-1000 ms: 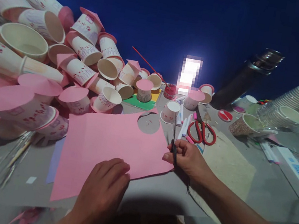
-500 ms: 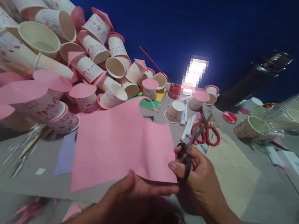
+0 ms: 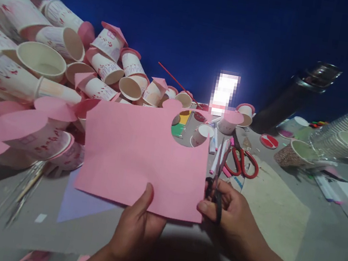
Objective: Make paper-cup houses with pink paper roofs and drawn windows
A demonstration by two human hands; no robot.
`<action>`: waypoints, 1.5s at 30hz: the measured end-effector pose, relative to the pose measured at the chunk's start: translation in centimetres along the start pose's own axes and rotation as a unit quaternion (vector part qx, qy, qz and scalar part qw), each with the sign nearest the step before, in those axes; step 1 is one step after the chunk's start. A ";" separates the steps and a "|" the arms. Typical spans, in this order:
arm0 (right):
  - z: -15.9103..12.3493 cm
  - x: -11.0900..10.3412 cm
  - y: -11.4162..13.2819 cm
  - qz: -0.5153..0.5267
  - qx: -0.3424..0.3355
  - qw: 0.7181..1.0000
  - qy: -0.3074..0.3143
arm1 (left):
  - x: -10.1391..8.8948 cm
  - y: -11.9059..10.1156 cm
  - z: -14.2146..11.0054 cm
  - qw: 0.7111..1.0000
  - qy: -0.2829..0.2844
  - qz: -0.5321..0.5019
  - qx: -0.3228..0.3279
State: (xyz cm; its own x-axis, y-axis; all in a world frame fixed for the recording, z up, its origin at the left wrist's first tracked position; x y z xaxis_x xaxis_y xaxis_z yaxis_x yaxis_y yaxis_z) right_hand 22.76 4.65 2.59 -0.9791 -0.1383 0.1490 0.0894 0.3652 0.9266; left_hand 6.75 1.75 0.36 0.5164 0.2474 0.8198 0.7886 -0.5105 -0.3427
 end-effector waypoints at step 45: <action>-4.0 1.1 -4.9 0.050 0.159 0.986 0.022 | -1.7 1.4 -1.0 0.966 0.109 -0.080 -0.221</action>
State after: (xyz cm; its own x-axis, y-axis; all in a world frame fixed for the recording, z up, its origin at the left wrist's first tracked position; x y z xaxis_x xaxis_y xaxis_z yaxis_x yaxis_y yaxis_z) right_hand 21.97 -0.98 -0.40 -0.9591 -0.1243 0.2545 0.1160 0.6474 0.7533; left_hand 6.69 -0.17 -1.04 0.2786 0.1984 0.9397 0.6083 -0.7936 -0.0127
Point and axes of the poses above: each hand's wrist, its own z-axis towards the middle knuckle, its own x-axis out of the palm, y = z × x, the point moved 7 cm from there along z, towards the middle knuckle, and after that the axes turned 3 degrees about -x, right-handed, at the moved point
